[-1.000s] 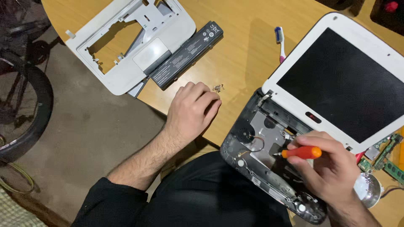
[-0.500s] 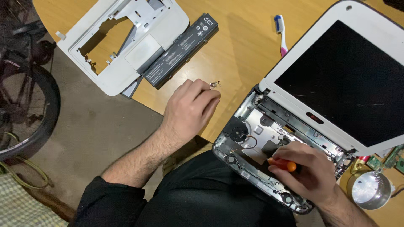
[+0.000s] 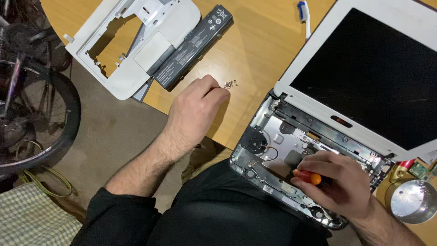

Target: The person places a small fan component into the chassis of a disassembled white laptop. They then use a screwdriver to secure the fan with several screws, picking them up from the table and tightening them into place.

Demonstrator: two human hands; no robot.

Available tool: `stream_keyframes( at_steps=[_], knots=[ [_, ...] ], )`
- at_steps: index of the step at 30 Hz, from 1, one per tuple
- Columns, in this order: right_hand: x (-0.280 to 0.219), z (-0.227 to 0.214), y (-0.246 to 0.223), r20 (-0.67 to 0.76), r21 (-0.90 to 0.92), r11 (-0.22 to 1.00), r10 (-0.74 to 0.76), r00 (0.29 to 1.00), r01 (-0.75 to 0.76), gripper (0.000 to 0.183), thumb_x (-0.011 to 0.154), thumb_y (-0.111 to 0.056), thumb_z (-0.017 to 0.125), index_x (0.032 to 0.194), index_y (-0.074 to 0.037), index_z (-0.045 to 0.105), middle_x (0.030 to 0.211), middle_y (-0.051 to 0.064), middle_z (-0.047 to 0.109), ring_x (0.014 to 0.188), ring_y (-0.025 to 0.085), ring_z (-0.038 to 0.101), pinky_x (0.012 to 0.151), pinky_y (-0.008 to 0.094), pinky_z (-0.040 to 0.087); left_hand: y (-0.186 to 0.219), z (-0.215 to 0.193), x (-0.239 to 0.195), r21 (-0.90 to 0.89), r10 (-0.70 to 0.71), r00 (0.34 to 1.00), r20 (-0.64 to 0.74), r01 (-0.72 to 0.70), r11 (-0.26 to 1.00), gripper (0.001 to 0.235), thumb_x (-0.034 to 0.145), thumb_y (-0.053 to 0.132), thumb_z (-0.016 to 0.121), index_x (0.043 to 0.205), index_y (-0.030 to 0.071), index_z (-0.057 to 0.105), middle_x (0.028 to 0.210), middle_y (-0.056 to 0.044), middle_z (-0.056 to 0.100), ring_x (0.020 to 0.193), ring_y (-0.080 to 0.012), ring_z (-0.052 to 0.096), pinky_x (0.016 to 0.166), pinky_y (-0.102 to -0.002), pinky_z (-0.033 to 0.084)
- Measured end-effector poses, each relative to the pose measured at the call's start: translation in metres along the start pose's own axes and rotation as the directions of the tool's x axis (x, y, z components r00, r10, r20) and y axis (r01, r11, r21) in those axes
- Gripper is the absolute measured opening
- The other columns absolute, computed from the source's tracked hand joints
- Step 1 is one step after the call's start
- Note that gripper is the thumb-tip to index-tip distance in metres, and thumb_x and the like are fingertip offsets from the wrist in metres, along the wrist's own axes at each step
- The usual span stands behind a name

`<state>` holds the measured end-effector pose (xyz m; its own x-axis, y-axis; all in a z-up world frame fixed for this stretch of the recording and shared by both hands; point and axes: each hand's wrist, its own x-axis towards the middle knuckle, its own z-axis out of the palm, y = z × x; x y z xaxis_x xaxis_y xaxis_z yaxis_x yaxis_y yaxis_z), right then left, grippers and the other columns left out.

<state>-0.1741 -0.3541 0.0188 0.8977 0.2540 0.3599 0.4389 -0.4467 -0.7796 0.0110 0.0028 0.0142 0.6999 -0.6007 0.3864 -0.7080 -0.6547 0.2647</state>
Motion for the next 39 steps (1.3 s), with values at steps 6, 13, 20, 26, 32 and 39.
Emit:
stream_keyframes(
  at_steps=[6,13,20,26,32,39],
  knots=[
    [0.001,-0.001,0.008,-0.01,0.105,0.993,-0.05,0.999,0.051,0.049,0.097,-0.016,0.1,0.136,-0.004,0.073,0.118,0.011,0.088,0.092,0.015,0.096,0.076,0.021,0.076,-0.007,-0.007,0.004,-0.006,0.036,0.994,0.1,-0.036,0.999,0.029,0.092,-0.017,0.093,0.117,-0.003,0.085,0.101,-0.012,0.066,0.08,-0.029,0.064,0.056,-0.044,0.053],
    [0.01,-0.001,-0.004,-0.053,0.148,0.989,0.021,0.998,-0.013,0.044,0.097,-0.009,0.1,0.133,-0.005,0.075,0.108,0.009,0.088,0.095,0.017,0.09,0.087,0.027,0.074,-0.013,-0.004,-0.002,0.041,-0.051,0.983,0.178,0.044,0.998,0.009,0.116,0.007,0.089,0.117,0.001,0.083,0.115,-0.01,0.068,0.083,-0.0294,0.07,0.055,-0.048,0.063],
    [0.004,0.003,-0.002,-0.133,0.159,0.987,0.022,0.991,-0.001,0.044,0.098,-0.001,0.099,0.134,0.001,0.074,0.11,0.014,0.086,0.098,0.022,0.087,0.092,0.03,0.073,-0.01,0.001,-0.003,0.055,0.056,0.998,-0.035,-0.054,0.997,0.024,0.113,-0.006,0.097,0.116,0.0,0.073,0.118,-0.014,0.073,0.102,-0.0309,0.069,0.074,-0.043,0.052],
    [0.0,0.001,-0.001,-0.149,0.3,0.95,0.136,0.979,-0.087,0.045,0.105,0.001,0.088,0.142,0.0,0.065,0.113,0.021,0.085,0.108,0.031,0.092,0.1,0.038,0.078,0.067,-0.016,-0.014,-0.438,0.057,0.985,-0.165,-0.125,0.89,0.004,0.12,-0.005,0.078,0.117,-0.003,0.077,0.112,-0.019,0.084,0.104,-0.0319,0.084,0.096,-0.043,0.073],
    [0.014,-0.002,-0.008,-0.229,0.294,0.955,0.022,0.973,0.048,0.03,0.127,-0.018,0.058,0.146,-0.004,0.04,0.112,0.034,0.082,0.1,0.04,0.097,0.075,0.034,0.08,0.115,-0.005,0.005,-0.764,0.009,1.0,-0.017,-0.018,0.645,0.011,0.114,0.002,0.086,0.124,-0.005,0.085,0.116,-0.019,0.09,0.105,-0.0303,0.089,0.101,-0.039,0.078],
    [0.018,-0.002,-0.012,-0.253,0.253,0.967,0.042,0.967,0.024,0.03,0.13,-0.021,0.054,0.146,-0.003,0.036,0.113,0.033,0.082,0.09,0.036,0.094,0.077,0.034,0.078,0.118,-0.004,0.009,-0.803,-0.055,0.991,0.119,0.129,0.582,0.006,0.116,0.0,0.082,0.121,-0.001,0.086,0.116,-0.016,0.091,0.105,-0.0263,0.089,0.103,-0.036,0.074]
  ],
)
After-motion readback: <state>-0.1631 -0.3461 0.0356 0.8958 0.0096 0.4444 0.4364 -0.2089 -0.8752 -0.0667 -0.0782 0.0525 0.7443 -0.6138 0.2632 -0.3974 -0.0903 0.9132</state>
